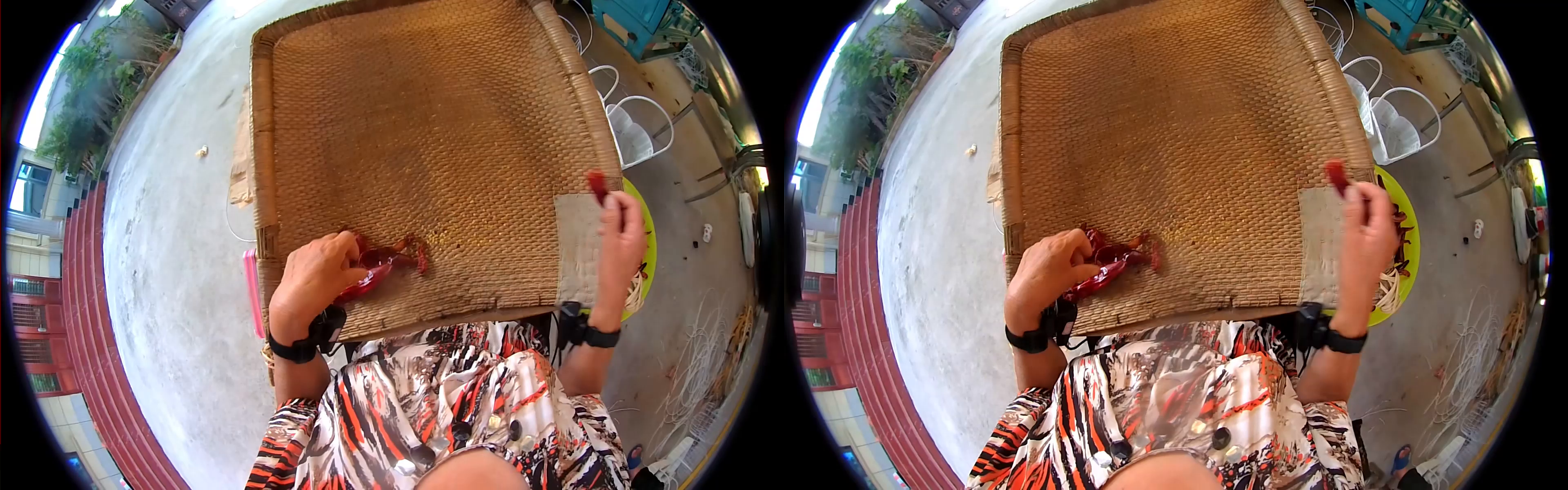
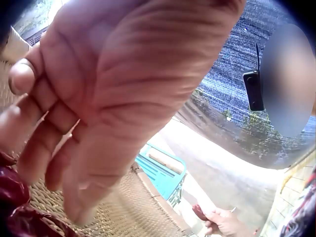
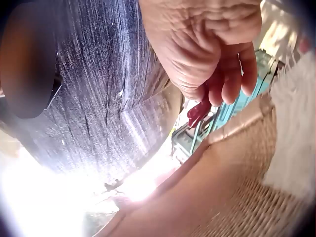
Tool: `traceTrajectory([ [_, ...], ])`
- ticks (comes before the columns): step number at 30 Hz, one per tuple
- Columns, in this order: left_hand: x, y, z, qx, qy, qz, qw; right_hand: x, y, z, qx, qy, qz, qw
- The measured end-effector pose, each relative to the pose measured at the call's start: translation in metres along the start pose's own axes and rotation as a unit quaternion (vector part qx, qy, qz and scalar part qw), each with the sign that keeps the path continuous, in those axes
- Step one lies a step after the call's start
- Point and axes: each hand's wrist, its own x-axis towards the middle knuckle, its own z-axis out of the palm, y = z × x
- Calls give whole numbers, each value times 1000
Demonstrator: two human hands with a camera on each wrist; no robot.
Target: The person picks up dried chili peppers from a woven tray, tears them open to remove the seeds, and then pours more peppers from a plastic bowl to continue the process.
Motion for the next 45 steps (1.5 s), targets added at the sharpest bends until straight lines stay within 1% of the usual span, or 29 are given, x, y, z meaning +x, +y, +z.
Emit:
traceTrajectory([
  [1,-4,-2,2,23,-9,-7,1000,7,14,-16,-54,35,11,998],
  [3,-9,-9,9,68,-26,-22,997,17,51,-44,-121,70,30,990],
  [4,-11,-10,11,81,-43,-40,995,18,56,-50,-155,88,38,983],
  [7,-8,-16,19,114,-43,-33,992,17,54,-55,-287,61,140,946],
  [8,-7,-14,19,106,-44,-18,993,13,49,-53,-274,71,125,951],
  [11,-5,-7,18,81,-41,17,996,6,27,-32,-103,45,47,993],
  [12,-3,-5,17,71,-32,23,997,4,27,-24,-59,-9,18,998],
  [14,-1,2,14,46,-20,34,998,-8,-8,-1,-15,-137,15,990],
  [16,1,11,9,12,-11,41,999,-22,-36,22,58,-302,-19,951],
  [18,3,15,9,7,3,64,998,-39,-57,47,119,-387,-92,910],
  [20,3,22,10,-7,19,81,997,-48,-80,60,123,-485,-99,860],
  [23,5,32,16,-43,48,98,993,-64,-81,87,160,-501,-188,830],
  [24,6,33,19,-57,59,103,991,-67,-80,93,170,-503,-197,824],
  [26,8,30,25,-73,80,120,987,-66,-80,95,212,-539,-149,801],
  [27,10,28,26,-83,72,124,986,-65,-80,96,232,-555,-124,789],
  [29,12,24,30,-106,56,136,984,-64,-77,94,267,-597,-47,755],
  [30,13,26,31,-122,67,132,981,-64,-75,93,283,-615,-8,736],
  [32,13,32,32,-152,91,123,976,-64,-69,92,306,-570,46,761],
  [33,13,33,29,-163,94,89,978,-64,-65,91,317,-547,73,771],
  [34,13,31,24,-175,97,55,978,-60,-61,88,290,-519,89,799],
  [35,13,28,20,-186,99,20,977,-56,-57,83,317,-471,111,816],
  [37,12,11,15,-98,151,-2,984,-46,-47,73,366,-368,151,841],
  [39,9,-7,8,-9,144,-61,988,-34,-31,60,390,-238,179,871],
  [40,7,-14,6,41,138,-74,987,-28,-23,49,420,-184,202,865],
  [41,7,-18,6,51,116,-96,987,-22,-13,38,449,-129,224,855],
  [43,6,-26,7,70,72,-138,985,-7,24,16,522,-61,241,816],
  [45,6,-32,11,78,50,-130,987,4,43,-7,547,-14,256,797],
])
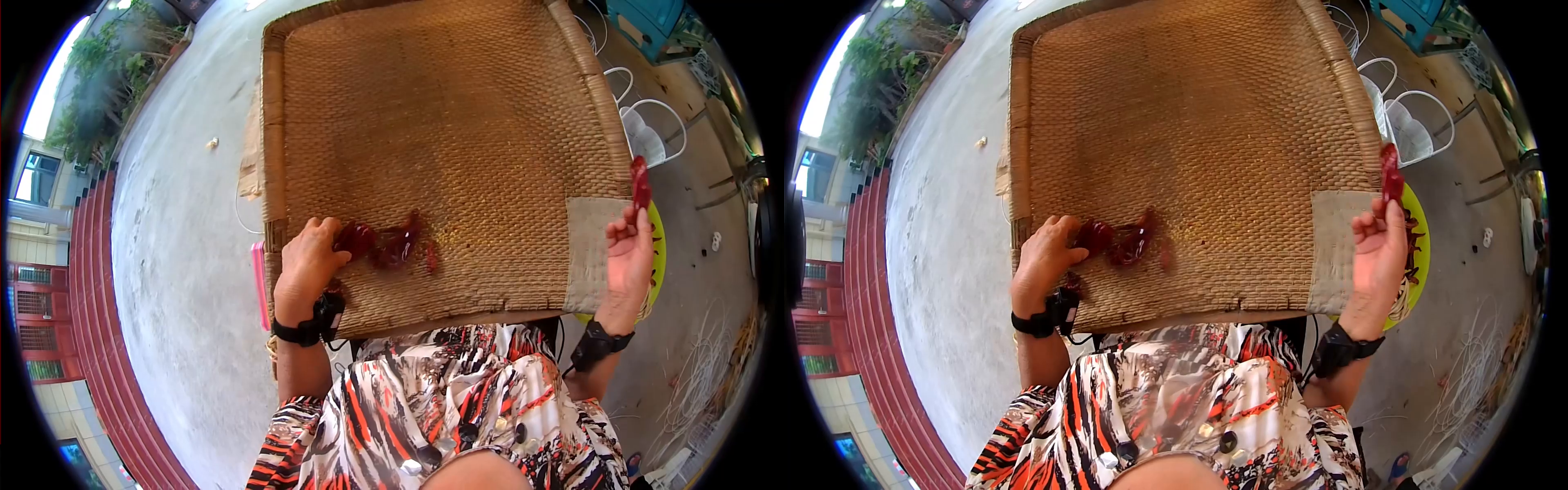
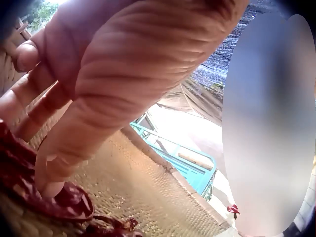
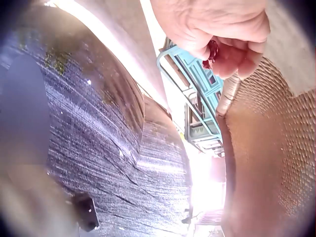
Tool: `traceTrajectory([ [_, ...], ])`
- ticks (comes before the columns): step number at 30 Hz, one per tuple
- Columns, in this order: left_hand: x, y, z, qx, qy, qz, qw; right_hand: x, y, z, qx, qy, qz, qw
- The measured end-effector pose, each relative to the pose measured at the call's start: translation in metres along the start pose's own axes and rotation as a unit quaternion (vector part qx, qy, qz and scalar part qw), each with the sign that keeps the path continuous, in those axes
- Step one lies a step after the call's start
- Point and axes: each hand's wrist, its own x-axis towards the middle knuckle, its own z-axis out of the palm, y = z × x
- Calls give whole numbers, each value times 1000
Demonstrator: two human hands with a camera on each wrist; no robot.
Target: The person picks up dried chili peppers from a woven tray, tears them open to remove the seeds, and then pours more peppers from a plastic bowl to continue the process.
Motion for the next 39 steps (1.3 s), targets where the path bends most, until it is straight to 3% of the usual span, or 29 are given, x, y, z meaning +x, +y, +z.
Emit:
traceTrajectory([
  [5,6,-7,15,-1,3,42,999,26,-25,-64,183,48,-7,982],
  [7,8,-7,15,5,11,61,998,25,-29,-70,277,69,1,958],
  [10,7,1,8,-4,18,72,997,22,-31,-62,286,123,51,949],
  [13,2,17,-8,-81,14,105,991,13,-14,-37,173,-67,82,979],
  [15,-1,32,-17,-139,4,153,978,-14,-2,24,41,-88,68,993],
  [16,-1,41,-21,-161,-16,167,973,-26,6,49,-67,-149,47,985],
  [18,-1,59,-24,-206,-54,198,957,-43,27,85,-193,-257,55,945],
  [21,1,76,-17,-250,-64,264,929,-62,48,118,-382,-393,45,836],
  [24,3,81,-7,-273,-90,265,920,-68,68,130,-399,-456,-71,793],
  [27,4,79,-2,-266,-80,287,917,-70,68,130,-399,-469,-30,787],
  [30,5,74,3,-243,-74,326,911,-66,75,120,-274,-485,180,811],
  [33,4,75,11,-283,-97,302,905,-60,89,110,-241,-469,269,806],
  [35,3,77,12,-332,-121,245,903,-64,80,112,-294,-445,201,822],
  [39,5,71,18,-445,-195,193,853,-60,56,103,-348,-385,100,849],
])
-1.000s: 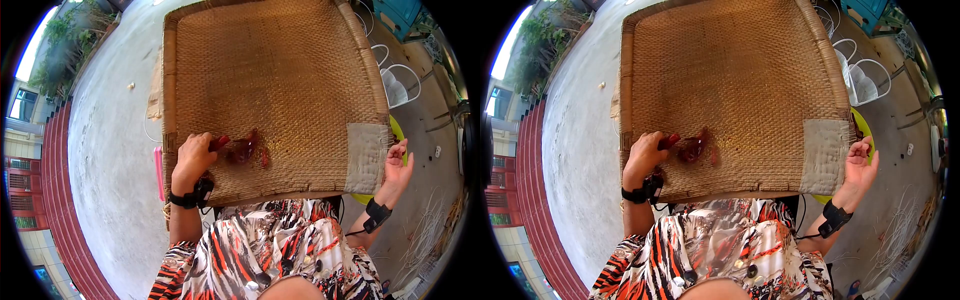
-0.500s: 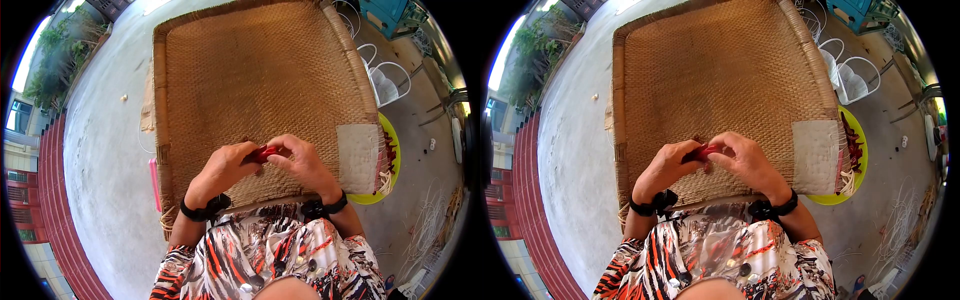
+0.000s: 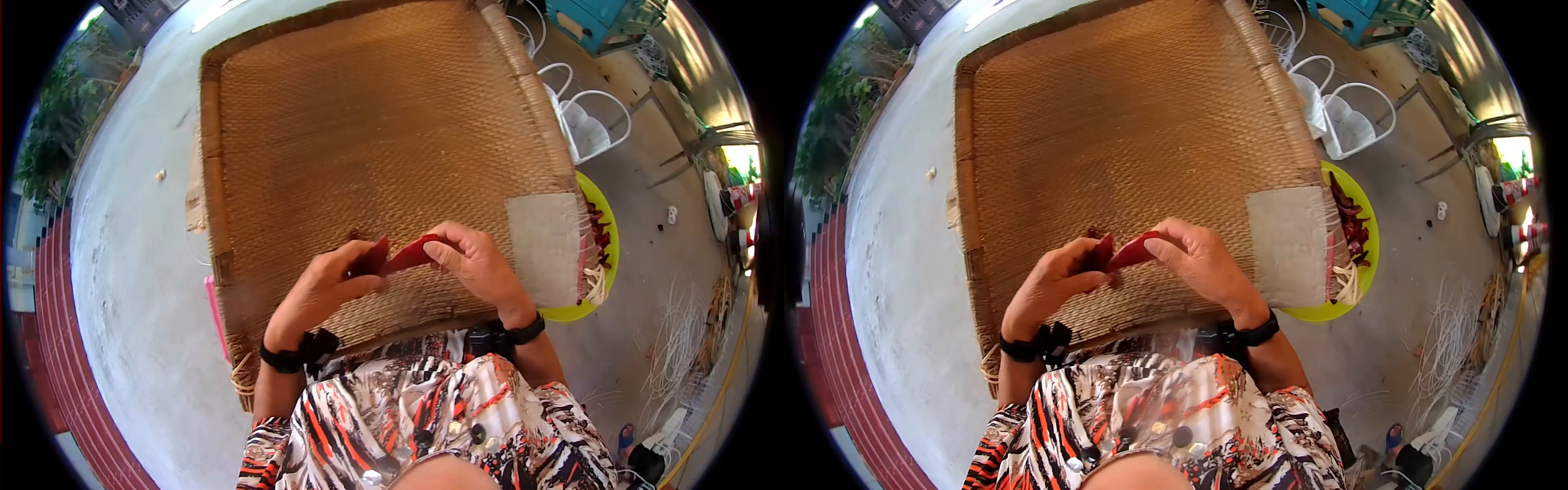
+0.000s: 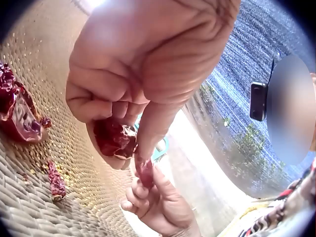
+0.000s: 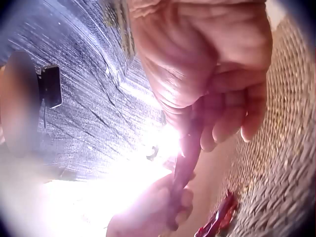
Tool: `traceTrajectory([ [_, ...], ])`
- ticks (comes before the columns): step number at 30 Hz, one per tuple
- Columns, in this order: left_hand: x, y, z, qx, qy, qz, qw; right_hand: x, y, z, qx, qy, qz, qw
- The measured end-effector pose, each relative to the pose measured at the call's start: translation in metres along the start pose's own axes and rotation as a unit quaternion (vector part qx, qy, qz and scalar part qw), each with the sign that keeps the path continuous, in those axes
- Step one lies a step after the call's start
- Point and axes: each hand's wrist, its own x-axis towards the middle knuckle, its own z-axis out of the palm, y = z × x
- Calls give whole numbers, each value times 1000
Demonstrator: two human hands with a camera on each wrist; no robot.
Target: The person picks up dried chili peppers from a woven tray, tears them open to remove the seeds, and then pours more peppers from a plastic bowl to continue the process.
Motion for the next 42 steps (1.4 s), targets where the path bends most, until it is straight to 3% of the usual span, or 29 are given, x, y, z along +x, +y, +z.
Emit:
traceTrajectory([
  [1,0,1,0,-63,-8,-44,997,-3,2,-8,28,36,-3,999],
  [3,0,8,2,-110,4,-29,993,-7,11,-22,86,103,-16,991],
  [6,3,-5,5,-172,22,3,985,-17,24,-46,247,295,-19,923],
  [10,2,8,6,-181,81,0,980,-42,40,-103,497,313,-147,796],
  [13,3,5,0,-150,116,-17,982,-55,51,-138,569,342,-195,721],
  [16,5,4,1,-184,134,3,974,-60,32,-125,589,334,-171,715],
  [19,6,7,4,-192,123,-1,974,-44,32,-95,499,232,-104,829],
  [21,8,8,7,-193,112,0,975,-29,15,-50,301,235,-22,924],
  [23,9,8,11,-205,99,14,974,-16,4,-18,138,83,-1,987],
  [25,9,10,13,-233,86,12,969,-4,9,6,2,-34,-13,999],
  [28,10,4,16,-242,76,22,967,3,-6,26,41,-123,26,991],
  [30,9,0,17,-240,69,18,968,5,-2,31,36,-136,28,990],
  [34,11,1,16,-110,68,-15,991,2,0,30,26,-149,15,988],
  [37,10,4,7,-95,167,-45,980,-1,9,14,129,-56,37,989],
  [38,11,-8,1,-45,197,5,979,-2,7,6,171,9,17,985],
  [39,7,-3,-6,-12,206,-30,978,-5,6,-3,190,95,0,977],
  [42,0,-10,-19,267,227,-34,936,-15,13,-46,331,294,-91,892],
])
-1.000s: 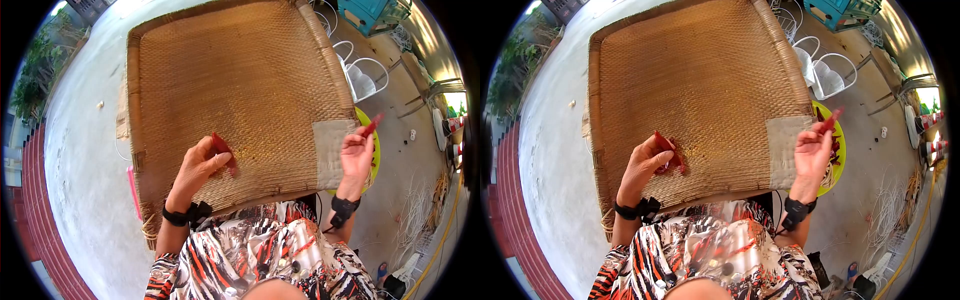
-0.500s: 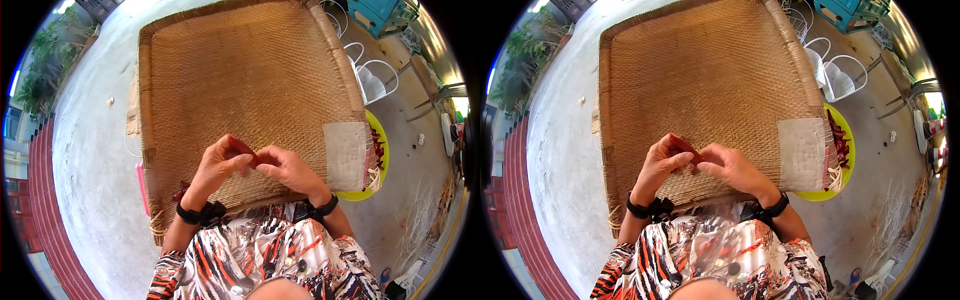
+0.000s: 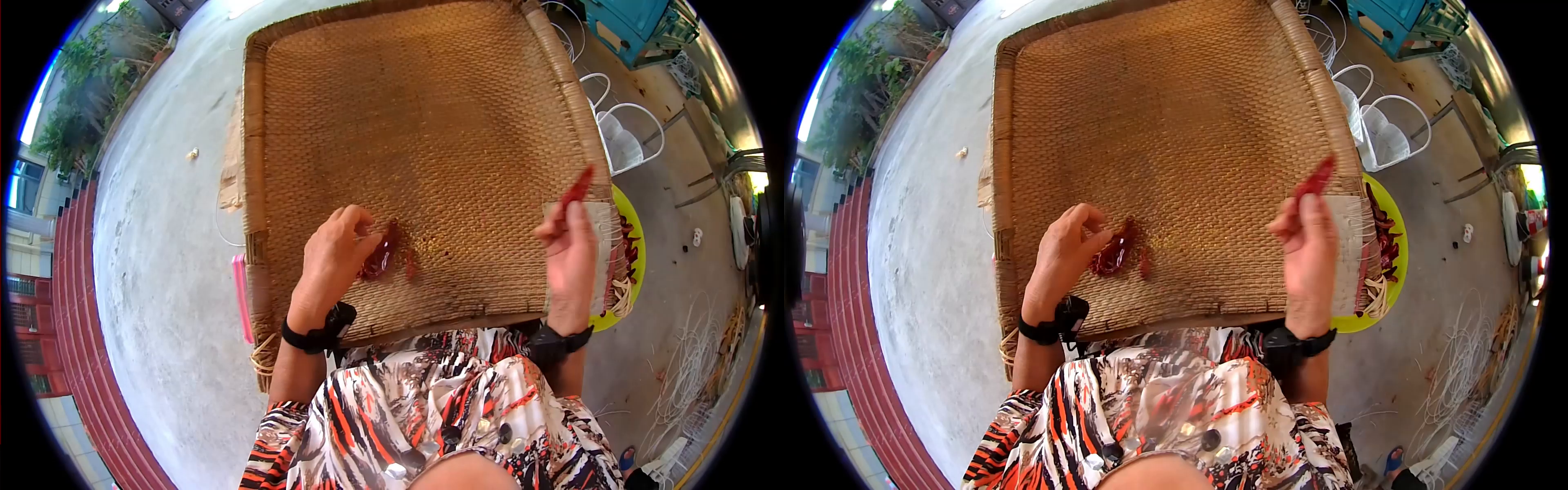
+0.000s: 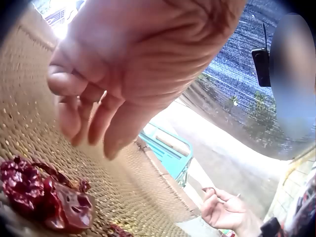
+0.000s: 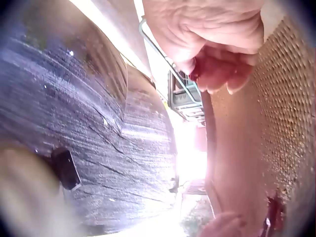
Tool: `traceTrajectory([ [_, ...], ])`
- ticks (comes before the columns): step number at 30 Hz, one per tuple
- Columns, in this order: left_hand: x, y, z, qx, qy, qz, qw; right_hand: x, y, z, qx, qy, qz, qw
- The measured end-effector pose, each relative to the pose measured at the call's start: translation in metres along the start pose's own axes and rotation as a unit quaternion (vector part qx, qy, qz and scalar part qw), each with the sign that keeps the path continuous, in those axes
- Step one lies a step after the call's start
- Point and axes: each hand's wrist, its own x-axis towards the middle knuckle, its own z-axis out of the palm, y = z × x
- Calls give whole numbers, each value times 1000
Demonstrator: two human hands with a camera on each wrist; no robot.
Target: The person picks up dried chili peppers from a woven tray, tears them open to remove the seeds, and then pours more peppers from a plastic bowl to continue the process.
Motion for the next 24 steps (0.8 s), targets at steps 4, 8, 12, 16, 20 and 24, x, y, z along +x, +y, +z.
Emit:
traceTrajectory([
  [4,-7,-8,-2,158,-69,-22,985,26,-34,-87,206,38,-73,975],
  [8,-12,-17,-1,170,-107,6,980,23,-52,-113,301,106,-49,946],
  [12,-10,-15,-4,137,-133,25,981,16,-35,-92,135,54,-1,989],
  [16,-8,-1,-4,12,-111,53,992,-2,-7,-9,-76,-82,71,991],
  [20,-7,12,1,-85,-88,81,989,-13,26,43,-295,-279,52,912],
  [24,-8,21,1,-170,-112,48,978,-20,37,69,-392,-351,-5,851],
])
